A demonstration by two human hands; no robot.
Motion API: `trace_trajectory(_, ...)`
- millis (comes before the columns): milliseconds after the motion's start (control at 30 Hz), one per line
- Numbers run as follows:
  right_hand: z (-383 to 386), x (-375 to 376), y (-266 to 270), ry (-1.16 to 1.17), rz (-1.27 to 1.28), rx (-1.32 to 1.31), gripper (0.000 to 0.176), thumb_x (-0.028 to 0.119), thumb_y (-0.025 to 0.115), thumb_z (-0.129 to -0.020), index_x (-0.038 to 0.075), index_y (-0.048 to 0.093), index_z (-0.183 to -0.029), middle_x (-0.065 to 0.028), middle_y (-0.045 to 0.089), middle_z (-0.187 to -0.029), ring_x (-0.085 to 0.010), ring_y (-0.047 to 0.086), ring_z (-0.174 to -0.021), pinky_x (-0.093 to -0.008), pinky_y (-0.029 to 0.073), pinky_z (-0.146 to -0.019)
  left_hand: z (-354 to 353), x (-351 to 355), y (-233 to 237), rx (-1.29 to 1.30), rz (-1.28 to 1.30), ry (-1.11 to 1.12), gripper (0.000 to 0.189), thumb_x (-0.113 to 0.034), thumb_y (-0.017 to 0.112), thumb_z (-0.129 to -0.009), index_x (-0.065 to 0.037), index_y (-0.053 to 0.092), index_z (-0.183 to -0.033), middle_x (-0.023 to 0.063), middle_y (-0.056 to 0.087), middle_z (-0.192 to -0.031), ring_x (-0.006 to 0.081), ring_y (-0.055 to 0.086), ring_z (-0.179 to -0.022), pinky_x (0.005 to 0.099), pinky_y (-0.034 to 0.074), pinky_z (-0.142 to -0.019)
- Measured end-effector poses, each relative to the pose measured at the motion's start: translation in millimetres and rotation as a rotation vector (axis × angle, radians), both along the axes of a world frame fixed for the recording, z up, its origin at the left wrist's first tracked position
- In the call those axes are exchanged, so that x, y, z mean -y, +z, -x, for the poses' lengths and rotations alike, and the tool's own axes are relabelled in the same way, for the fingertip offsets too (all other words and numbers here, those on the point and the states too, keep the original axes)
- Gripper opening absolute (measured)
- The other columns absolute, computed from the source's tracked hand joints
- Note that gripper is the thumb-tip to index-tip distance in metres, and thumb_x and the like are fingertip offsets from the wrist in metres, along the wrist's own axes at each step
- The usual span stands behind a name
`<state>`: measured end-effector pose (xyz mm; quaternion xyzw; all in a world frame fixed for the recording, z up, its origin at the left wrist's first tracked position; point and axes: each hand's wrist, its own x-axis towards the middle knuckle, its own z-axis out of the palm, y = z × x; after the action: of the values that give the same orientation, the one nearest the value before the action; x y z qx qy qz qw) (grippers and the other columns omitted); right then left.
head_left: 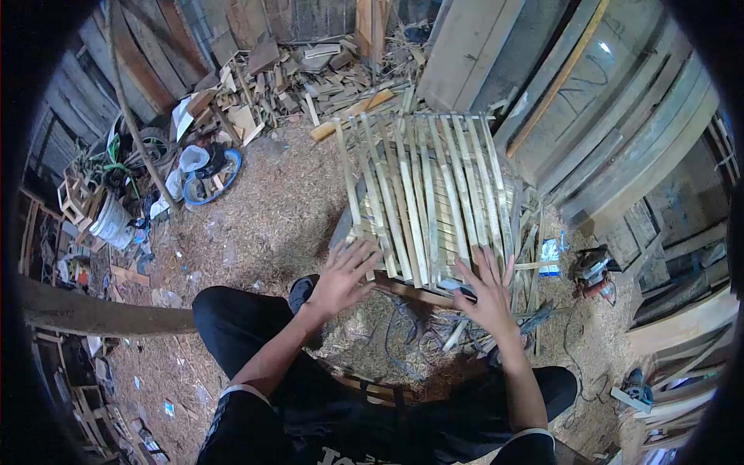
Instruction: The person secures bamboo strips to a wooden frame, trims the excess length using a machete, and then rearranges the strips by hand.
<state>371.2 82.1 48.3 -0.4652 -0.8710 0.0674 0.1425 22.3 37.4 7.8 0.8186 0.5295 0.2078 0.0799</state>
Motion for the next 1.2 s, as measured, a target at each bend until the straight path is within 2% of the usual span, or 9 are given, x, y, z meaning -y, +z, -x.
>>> trace_trajectory(33, 8, 1, -7, 0.009, 0.001, -0.001, 0.055, 0.032, 0.069, -0.094, 0.023, 0.059, -0.147, -0.0158, 0.041, -0.161, -0.0382, 0.03, -0.154, -0.0696, 0.001, -0.124, 7, 5, 3, 0.054, 0.045, 0.057, 0.074, -0.028, 0.079, -0.088, -0.019, 0.049, -0.155, 0.0097, 0.044, -0.162, 0.0314, 0.038, -0.151, 0.0545, 0.021, -0.127)
trace_trajectory(67, 16, 2, -18, 0.028, -0.04, -0.019, 0.05, 0.031, 0.068, -0.095, 0.022, 0.061, -0.144, -0.0145, 0.043, -0.159, -0.0365, 0.031, -0.154, -0.0695, 0.002, -0.124, 14, 9, 0, 0.036, -0.022, 0.1, 0.072, -0.024, 0.081, -0.087, -0.015, 0.051, -0.152, 0.0134, 0.051, -0.154, 0.0344, 0.048, -0.142, 0.0519, 0.033, -0.121)
trace_trajectory(100, 25, 3, -25, 0.047, -0.081, -0.035, 0.045, 0.031, 0.067, -0.096, 0.021, 0.064, -0.14, -0.0132, 0.045, -0.158, -0.0349, 0.032, -0.154, -0.0695, 0.003, -0.125, 20, 14, -1, 0.036, -0.022, 0.111, 0.072, -0.024, 0.081, -0.087, -0.015, 0.051, -0.152, 0.0134, 0.051, -0.154, 0.0344, 0.048, -0.142, 0.0519, 0.033, -0.121)
trace_trajectory(167, 50, 8, -29, 0.086, -0.121, -0.051, 0.036, 0.029, 0.065, -0.098, 0.019, 0.066, -0.133, -0.0114, 0.051, -0.152, -0.0304, 0.037, -0.151, -0.0667, 0.008, -0.126, 31, 21, -2, 0.211, 0.11, 0.233, 0.064, -0.02, 0.081, -0.087, -0.012, 0.057, -0.145, 0.015, 0.061, -0.141, 0.0359, 0.058, -0.128, 0.0471, 0.045, -0.11)
trace_trajectory(200, 62, 9, -37, 0.139, -0.126, -0.048, 0.035, 0.029, 0.066, -0.099, 0.017, 0.067, -0.132, -0.0109, 0.053, -0.149, -0.0293, 0.04, -0.149, -0.0647, 0.01, -0.127, 33, 24, -2, 0.221, 0.032, 0.223, 0.049, -0.017, 0.079, -0.088, -0.009, 0.065, -0.135, 0.0152, 0.067, -0.127, 0.0355, 0.064, -0.114, 0.0432, 0.05, -0.101)
trace_trajectory(400, 136, 20, -43, 0.2, -0.195, -0.154, 0.031, 0.023, 0.07, -0.096, 0.009, 0.07, -0.123, -0.0107, 0.061, -0.135, -0.0294, 0.051, -0.135, -0.0549, 0.027, -0.123, 29, 25, -8, 0.32, -0.029, 0.23, 0.026, -0.009, 0.077, -0.088, -0.005, 0.075, -0.114, 0.0122, 0.074, -0.11, 0.0314, 0.067, -0.104, 0.0423, 0.05, -0.095)
trace_trajectory(533, 152, 23, -56, 0.152, -0.202, -0.203, 0.028, 0.022, 0.074, -0.093, 0.008, 0.072, -0.117, -0.009, 0.062, -0.13, -0.0286, 0.053, -0.131, -0.0553, 0.028, -0.121, 27, 30, -14, 0.272, -0.078, 0.221, 0.018, -0.014, 0.075, -0.088, -0.005, 0.076, -0.104, 0.0067, 0.076, -0.104, 0.0263, 0.067, -0.102, 0.0399, 0.049, -0.091)
trace_trajectory(867, 156, 24, -68, 0.17, -0.188, -0.272, 0.025, 0.021, 0.079, -0.089, 0.012, 0.075, -0.112, -0.0029, 0.072, -0.11, -0.0273, 0.058, -0.124, -0.0587, 0.027, -0.12, 20, 34, -13, 0.234, -0.109, 0.213, 0.024, -0.016, 0.083, -0.081, -0.008, 0.08, -0.103, 0.0049, 0.077, -0.097, 0.0245, 0.065, -0.093, 0.0369, 0.048, -0.089)
trace_trajectory(1200, 158, 24, -66, 0.175, -0.179, -0.293, 0.029, 0.024, 0.078, -0.09, 0.014, 0.075, -0.117, -0.0025, 0.071, -0.113, -0.0258, 0.057, -0.125, -0.059, 0.026, -0.119, 16, 35, -20, 0.279, -0.026, 0.211, 0.023, -0.019, 0.078, -0.087, -0.01, 0.078, -0.109, 0.0058, 0.072, -0.103, 0.0266, 0.062, -0.103, 0.0403, 0.044, -0.095)
